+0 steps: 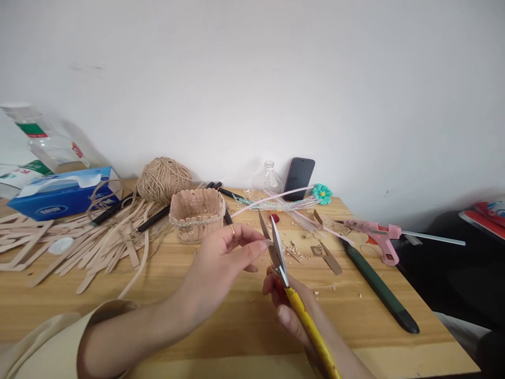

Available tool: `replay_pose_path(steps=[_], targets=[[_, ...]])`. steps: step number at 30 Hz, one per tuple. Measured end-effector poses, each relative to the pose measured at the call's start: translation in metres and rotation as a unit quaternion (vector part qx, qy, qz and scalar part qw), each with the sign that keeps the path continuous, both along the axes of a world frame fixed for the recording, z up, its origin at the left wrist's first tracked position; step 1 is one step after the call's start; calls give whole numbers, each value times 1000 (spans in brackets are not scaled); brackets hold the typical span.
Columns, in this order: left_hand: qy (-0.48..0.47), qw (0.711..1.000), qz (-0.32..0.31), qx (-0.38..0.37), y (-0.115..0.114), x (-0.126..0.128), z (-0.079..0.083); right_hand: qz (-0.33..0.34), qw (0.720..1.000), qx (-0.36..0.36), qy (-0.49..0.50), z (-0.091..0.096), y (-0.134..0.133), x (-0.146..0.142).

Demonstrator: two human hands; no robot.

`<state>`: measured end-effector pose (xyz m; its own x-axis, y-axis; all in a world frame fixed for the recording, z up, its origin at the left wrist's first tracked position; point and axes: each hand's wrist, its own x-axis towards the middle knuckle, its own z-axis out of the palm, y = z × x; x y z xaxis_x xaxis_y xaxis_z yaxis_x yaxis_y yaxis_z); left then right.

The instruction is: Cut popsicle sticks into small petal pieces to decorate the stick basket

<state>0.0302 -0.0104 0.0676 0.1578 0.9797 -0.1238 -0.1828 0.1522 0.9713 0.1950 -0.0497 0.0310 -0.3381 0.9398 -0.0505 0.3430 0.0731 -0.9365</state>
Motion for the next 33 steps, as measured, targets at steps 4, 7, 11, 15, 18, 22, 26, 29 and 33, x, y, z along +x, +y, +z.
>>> replay_pose_path(steps=[4,7,11,15,18,22,26,29,33], targets=[[-4,1000,13,8,-4,1,-1,18,1000,6,15,-7,0,-1],[-2,1000,28,12,-5,2,-1,21,999,12,28,-16,3,-2],[-2,999,35,11,-6,2,-2,23,999,15,44,-22,5,-3],[-5,999,36,7,-8,4,-2,15,999,18,49,-17,1,-4],[-3,999,39,11,-9,4,-2,2,999,14,50,-15,-2,-5],[3,999,46,23,-9,4,-4,0,999,18,50,-19,1,-7],[1,998,51,21,-10,3,-4,3,999,27,29,-19,5,-7],[-4,999,47,22,-10,3,-3,9,1000,26,15,-15,5,-6],[-16,999,42,20,-11,3,-3,1,999,30,16,-13,3,-5]])
